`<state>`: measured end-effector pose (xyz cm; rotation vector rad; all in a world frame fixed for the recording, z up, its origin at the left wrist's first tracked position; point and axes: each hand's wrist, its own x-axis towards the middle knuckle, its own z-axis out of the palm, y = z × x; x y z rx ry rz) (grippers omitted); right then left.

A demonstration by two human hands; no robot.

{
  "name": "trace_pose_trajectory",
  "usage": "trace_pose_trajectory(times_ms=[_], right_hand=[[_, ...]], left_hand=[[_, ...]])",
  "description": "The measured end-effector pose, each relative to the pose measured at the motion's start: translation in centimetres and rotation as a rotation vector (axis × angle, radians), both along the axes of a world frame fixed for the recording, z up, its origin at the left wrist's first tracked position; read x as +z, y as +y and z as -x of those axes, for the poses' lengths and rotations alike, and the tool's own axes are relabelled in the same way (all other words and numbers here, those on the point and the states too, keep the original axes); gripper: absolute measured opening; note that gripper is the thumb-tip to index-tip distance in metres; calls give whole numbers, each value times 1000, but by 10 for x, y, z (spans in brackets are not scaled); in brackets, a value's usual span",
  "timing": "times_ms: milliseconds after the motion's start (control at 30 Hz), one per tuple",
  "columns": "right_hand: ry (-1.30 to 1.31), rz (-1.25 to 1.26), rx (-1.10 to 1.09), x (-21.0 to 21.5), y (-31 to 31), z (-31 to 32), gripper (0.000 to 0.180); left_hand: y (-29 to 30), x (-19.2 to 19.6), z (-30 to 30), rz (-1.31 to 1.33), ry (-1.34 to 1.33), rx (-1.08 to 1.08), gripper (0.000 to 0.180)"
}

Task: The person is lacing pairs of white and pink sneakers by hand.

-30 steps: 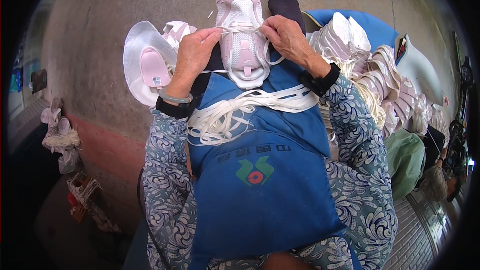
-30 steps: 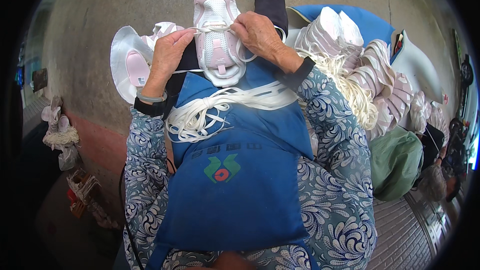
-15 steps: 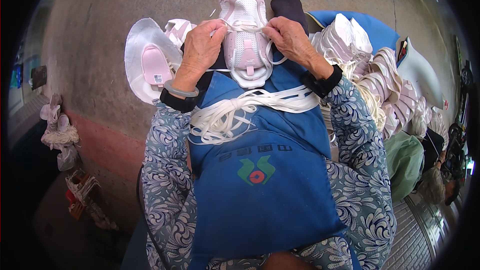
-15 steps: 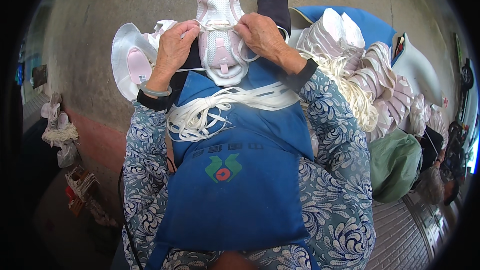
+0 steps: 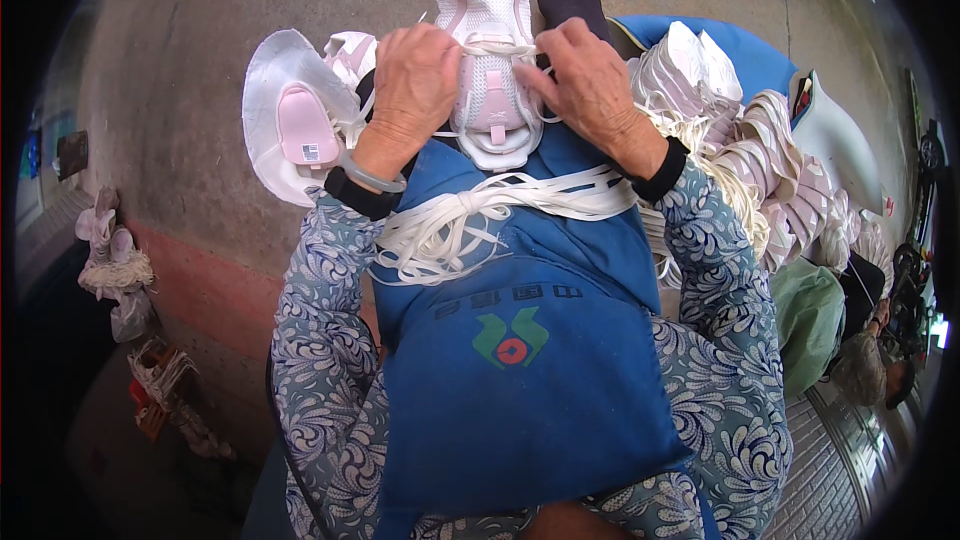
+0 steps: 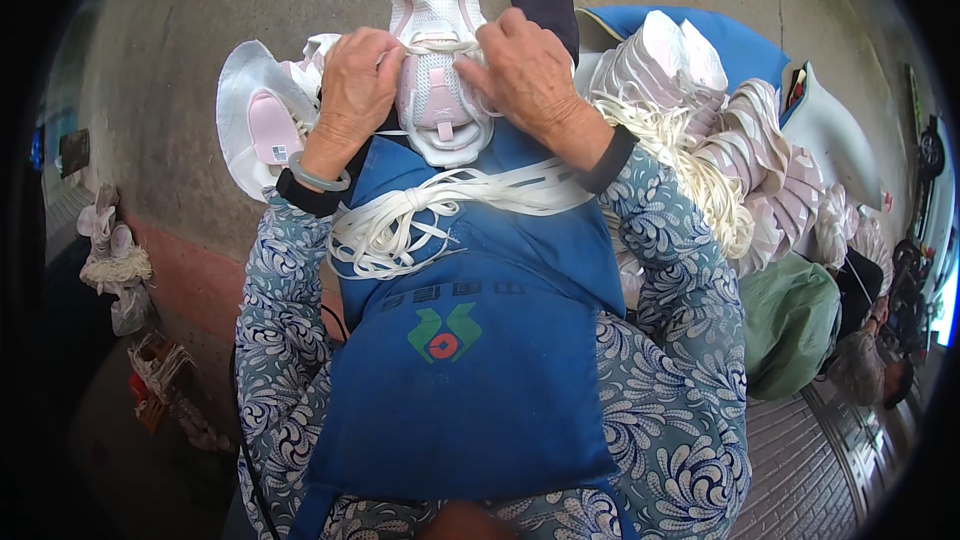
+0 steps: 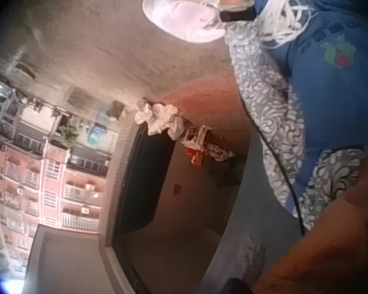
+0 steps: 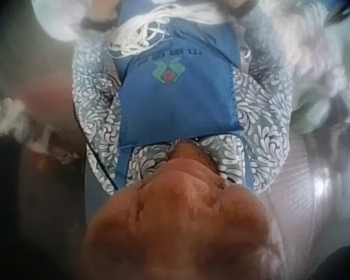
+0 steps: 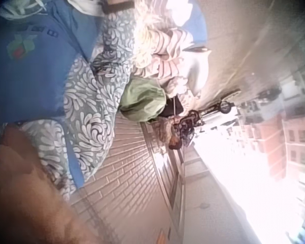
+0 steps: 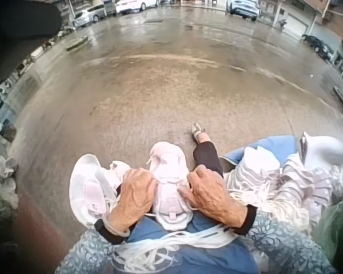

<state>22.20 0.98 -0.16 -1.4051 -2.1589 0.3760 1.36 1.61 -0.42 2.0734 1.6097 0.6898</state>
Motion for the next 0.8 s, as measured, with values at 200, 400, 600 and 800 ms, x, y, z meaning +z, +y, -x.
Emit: trace_pose_trajectory(times_ms=[200, 400, 600, 800], right_hand=[[-371, -106, 45, 1, -11, 20, 25], [-132, 184, 90, -12, -6, 13, 19], [53, 217, 154, -8, 5, 5, 19], [-151, 117, 232, -1, -2, 17, 18]], left_hand=[[3, -1, -3, -104, 281, -111, 19], [-24, 12, -12, -271, 341, -176, 38], [-22, 0, -14, 19, 188, -90, 44], [-22, -2, -7, 1, 174, -152, 42]])
